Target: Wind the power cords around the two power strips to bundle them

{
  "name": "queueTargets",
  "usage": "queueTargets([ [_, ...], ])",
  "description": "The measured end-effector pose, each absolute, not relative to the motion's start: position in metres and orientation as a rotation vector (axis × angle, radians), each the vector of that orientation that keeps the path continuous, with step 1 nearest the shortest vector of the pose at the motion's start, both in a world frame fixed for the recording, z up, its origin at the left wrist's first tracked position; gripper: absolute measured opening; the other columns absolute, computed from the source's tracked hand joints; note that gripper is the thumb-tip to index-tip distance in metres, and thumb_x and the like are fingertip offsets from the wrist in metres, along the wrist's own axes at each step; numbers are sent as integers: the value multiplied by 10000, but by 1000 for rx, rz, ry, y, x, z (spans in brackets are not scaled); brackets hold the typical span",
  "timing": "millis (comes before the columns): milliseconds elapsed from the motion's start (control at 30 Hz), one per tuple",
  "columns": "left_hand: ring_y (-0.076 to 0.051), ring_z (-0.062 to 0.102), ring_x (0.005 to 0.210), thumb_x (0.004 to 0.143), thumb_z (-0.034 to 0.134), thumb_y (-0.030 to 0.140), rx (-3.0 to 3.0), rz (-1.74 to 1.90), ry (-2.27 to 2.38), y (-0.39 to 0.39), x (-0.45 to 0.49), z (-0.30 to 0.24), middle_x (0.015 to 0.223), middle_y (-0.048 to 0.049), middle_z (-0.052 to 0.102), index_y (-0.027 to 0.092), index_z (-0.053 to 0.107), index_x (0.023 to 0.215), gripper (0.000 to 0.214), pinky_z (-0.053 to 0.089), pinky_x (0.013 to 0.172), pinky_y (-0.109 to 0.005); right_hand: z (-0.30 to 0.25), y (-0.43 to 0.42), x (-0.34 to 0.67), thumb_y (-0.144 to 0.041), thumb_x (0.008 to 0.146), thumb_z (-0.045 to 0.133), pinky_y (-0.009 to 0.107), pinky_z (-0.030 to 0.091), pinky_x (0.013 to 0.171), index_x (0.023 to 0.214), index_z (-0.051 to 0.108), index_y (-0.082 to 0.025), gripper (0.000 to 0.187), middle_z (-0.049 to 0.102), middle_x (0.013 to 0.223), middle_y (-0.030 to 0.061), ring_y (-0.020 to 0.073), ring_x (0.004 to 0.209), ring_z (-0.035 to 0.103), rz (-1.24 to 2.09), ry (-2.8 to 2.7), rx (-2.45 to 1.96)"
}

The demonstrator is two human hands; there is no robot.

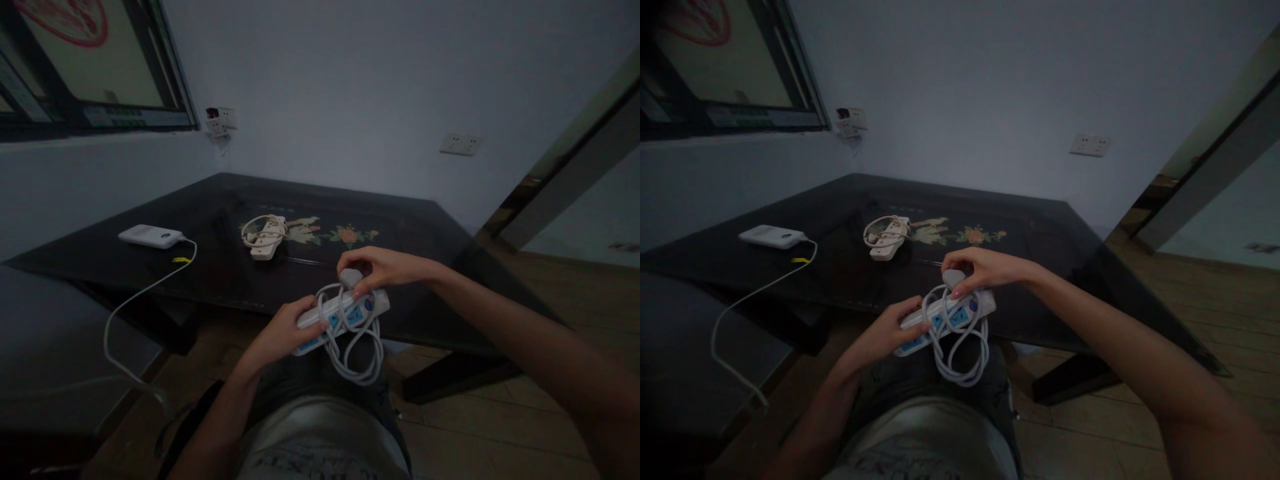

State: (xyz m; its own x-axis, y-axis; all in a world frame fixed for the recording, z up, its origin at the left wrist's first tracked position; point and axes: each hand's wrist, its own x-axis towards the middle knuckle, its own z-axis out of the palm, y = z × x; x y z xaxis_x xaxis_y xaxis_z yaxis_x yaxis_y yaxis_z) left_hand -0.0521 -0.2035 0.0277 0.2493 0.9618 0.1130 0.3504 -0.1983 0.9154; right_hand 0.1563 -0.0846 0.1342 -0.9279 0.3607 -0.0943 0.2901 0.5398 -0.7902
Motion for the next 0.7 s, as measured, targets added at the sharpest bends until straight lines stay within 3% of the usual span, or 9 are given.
queueTargets([
  [233,-136,489,658,770,626,400,1701,818,1186,-207,-60,22,731,4,574,139,639,834,269,398,581,-211,128,-66,161,-330,685,763,259,447,662,911,600,-157,328,636,807,0,118,714,585,1400,-2496,-664],
  [700,-158,536,719,778,627,395,1567,949,1208,-206,-50,18,769,-5,577,140,619,849,265,408,629,-229,137,-77,175,-403,795,668,226,406,622,1121,673,-144,416,666,825,18,112,702,556,1359,-2757,-688],
])
